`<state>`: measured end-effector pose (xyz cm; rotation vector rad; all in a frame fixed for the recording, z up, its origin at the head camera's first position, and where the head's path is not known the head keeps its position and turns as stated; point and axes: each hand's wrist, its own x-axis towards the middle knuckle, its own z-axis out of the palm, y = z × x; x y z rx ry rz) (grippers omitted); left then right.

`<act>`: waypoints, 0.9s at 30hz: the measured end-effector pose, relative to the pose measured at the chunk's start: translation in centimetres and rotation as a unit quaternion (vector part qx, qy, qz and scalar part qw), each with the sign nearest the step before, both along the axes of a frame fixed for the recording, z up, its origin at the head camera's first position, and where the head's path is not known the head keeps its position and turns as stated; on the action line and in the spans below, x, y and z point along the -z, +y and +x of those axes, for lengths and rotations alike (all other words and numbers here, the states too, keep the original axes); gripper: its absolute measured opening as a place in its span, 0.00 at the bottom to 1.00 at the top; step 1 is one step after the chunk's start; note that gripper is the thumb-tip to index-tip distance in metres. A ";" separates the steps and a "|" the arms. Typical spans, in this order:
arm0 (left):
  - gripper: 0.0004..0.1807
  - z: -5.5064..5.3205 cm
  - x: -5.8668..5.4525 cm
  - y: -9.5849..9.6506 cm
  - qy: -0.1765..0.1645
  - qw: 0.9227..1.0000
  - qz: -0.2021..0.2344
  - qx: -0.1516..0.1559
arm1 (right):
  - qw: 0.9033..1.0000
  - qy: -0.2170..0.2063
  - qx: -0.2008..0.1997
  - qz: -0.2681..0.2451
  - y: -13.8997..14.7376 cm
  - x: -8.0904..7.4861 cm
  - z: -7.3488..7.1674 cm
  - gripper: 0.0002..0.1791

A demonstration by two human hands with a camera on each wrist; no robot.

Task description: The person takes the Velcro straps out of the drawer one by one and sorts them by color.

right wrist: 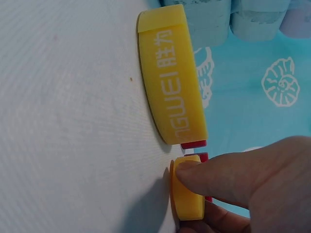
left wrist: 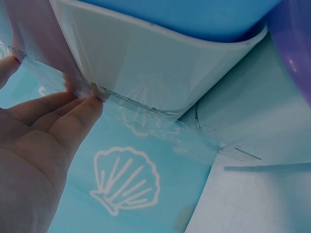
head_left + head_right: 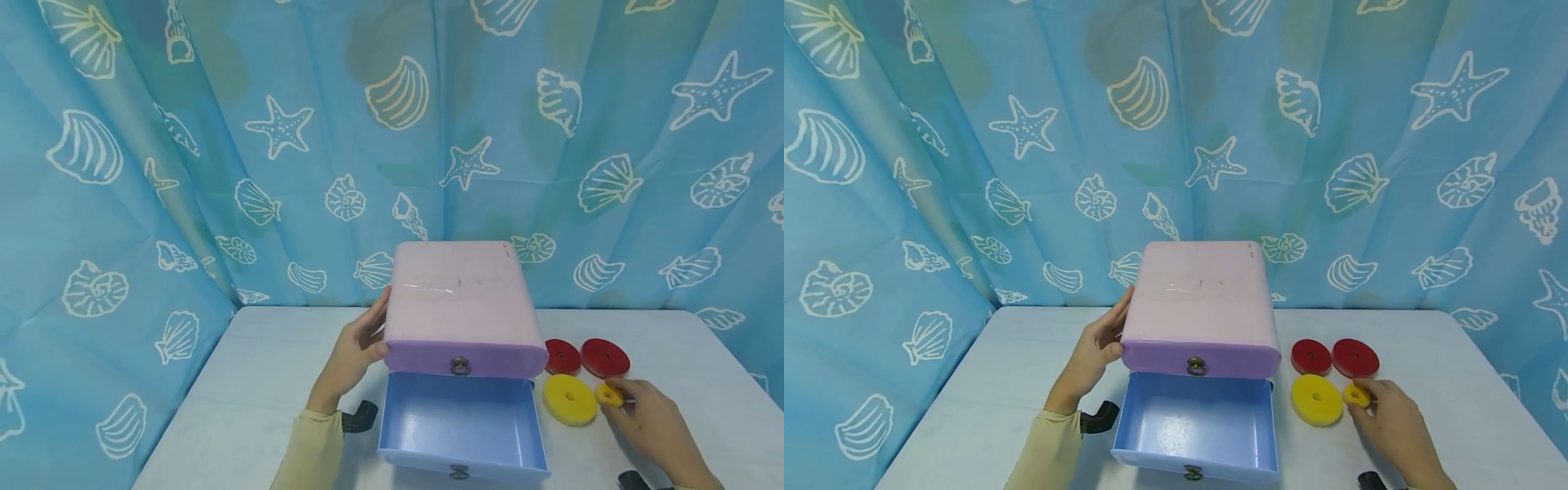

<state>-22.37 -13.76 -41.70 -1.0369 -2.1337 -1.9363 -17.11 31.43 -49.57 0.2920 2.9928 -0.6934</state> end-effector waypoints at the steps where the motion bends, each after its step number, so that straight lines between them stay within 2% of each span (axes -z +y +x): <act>1: 0.52 0.0 0.0 0.0 0.000 1.000 0.000 0.001 | 1.000 0.000 0.000 0.001 0.0 0.0 0.0 0.35; 8: 0.52 0.0 0.2 0.1 0.000 1.000 0.001 0.001 | 1.000 -0.002 -0.002 -0.002 0.3 0.3 0.0 0.36; 13: 0.52 0.0 0.1 0.0 -0.001 1.000 0.002 0.001 | 1.000 -0.022 0.000 -0.010 0.3 0.2 -0.1 0.40; 17: 0.52 0.0 0.1 0.0 0.002 1.000 0.001 0.001 | 1.000 -0.019 -0.002 -0.007 0.3 0.0 0.1 0.43; 23: 0.52 0.0 0.2 0.0 0.002 1.000 0.001 0.003 | 1.000 0.002 -0.005 0.000 0.3 -1.2 0.5 0.43; 27: 0.51 -0.1 0.1 0.0 0.002 1.000 -0.002 0.000 | 0.999 0.038 -0.016 0.004 -0.1 -2.4 1.0 0.41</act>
